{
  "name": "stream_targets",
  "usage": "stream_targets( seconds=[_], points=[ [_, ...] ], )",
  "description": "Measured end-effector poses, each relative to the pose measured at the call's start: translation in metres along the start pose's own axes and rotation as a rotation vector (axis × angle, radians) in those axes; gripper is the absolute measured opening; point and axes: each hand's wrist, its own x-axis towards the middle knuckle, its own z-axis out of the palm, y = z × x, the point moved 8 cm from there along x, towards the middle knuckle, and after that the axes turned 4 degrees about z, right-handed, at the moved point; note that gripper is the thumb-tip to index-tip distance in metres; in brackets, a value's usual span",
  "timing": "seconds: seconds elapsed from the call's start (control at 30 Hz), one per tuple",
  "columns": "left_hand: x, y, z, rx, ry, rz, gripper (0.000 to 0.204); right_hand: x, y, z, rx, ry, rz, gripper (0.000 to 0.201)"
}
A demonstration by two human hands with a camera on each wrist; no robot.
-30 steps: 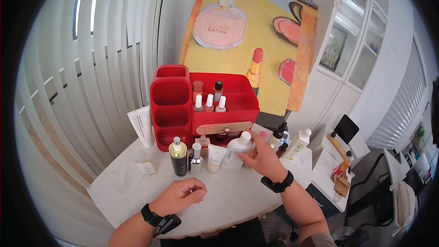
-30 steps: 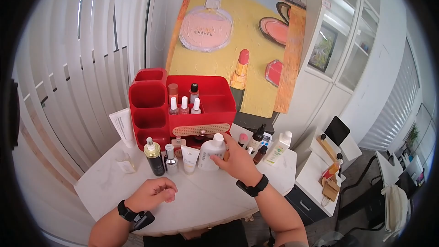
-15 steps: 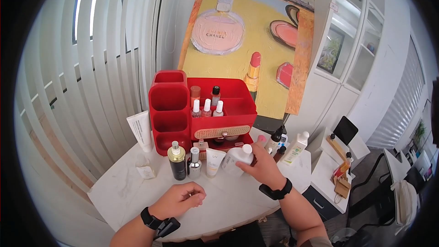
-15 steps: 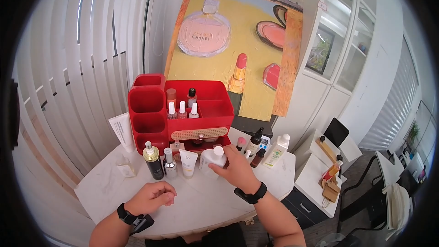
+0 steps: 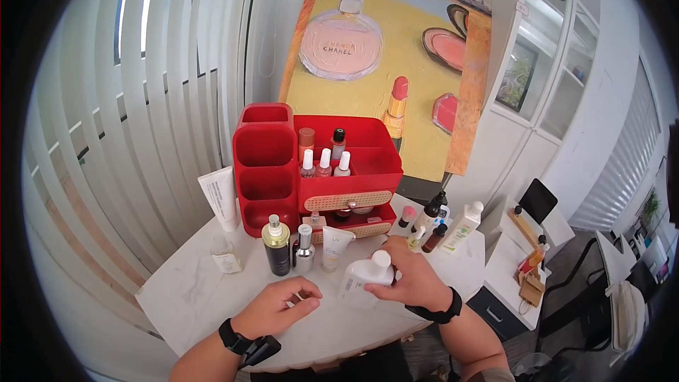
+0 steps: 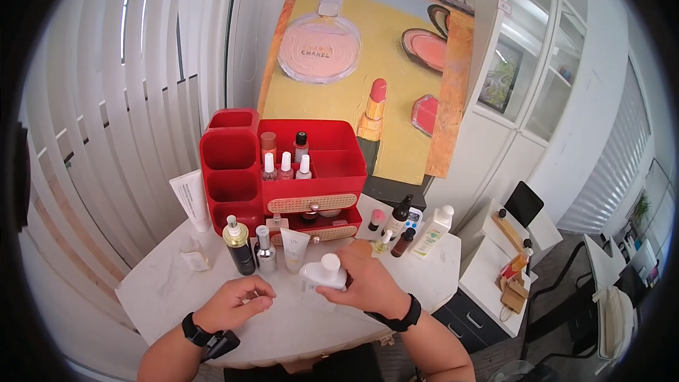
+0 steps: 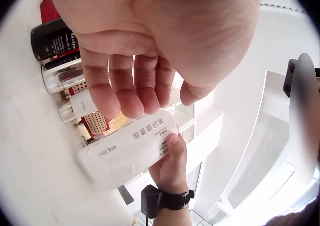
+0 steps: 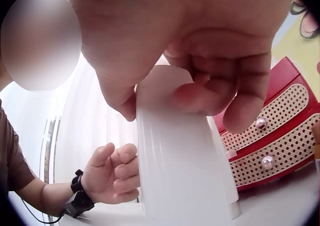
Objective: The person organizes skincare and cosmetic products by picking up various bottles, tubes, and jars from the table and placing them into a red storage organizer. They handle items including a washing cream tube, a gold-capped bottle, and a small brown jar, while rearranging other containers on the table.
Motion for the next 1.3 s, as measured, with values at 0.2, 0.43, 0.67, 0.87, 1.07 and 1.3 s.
stream_targets(
  seconds=[0.2, 0.43, 0.67, 0.87, 1.07, 1.3],
  points=[
    [0.002, 0.014, -0.001, 0.043, -0.014, 0.112, 0.048, 0.003, -0.03, 0.019, 0.126, -0.157, -0.201, 0.048],
    [0.007, 0.03, 0.004, 0.128, -0.094, 0.141, 0.072, 0.018, -0.047, 0.041, 0.127, -0.293, -0.277, 0.05],
    [0.006, 0.02, 0.0, 0.14, -0.071, 0.079, 0.07, 0.043, -0.044, 0.06, 0.254, -0.384, -0.33, 0.051],
    [0.008, 0.022, -0.001, 0.199, -0.035, 0.015, 0.058, 0.045, -0.032, 0.066, 0.379, -0.435, -0.341, 0.052],
    [0.009, 0.021, 0.0, 0.305, -0.035, 0.042, 0.055, 0.041, -0.023, 0.071, 0.476, -0.497, -0.318, 0.055],
    [0.01, 0.019, -0.001, 0.327, -0.019, 0.032, 0.058, 0.039, -0.017, 0.065, 0.487, -0.421, -0.418, 0.052]
  ],
)
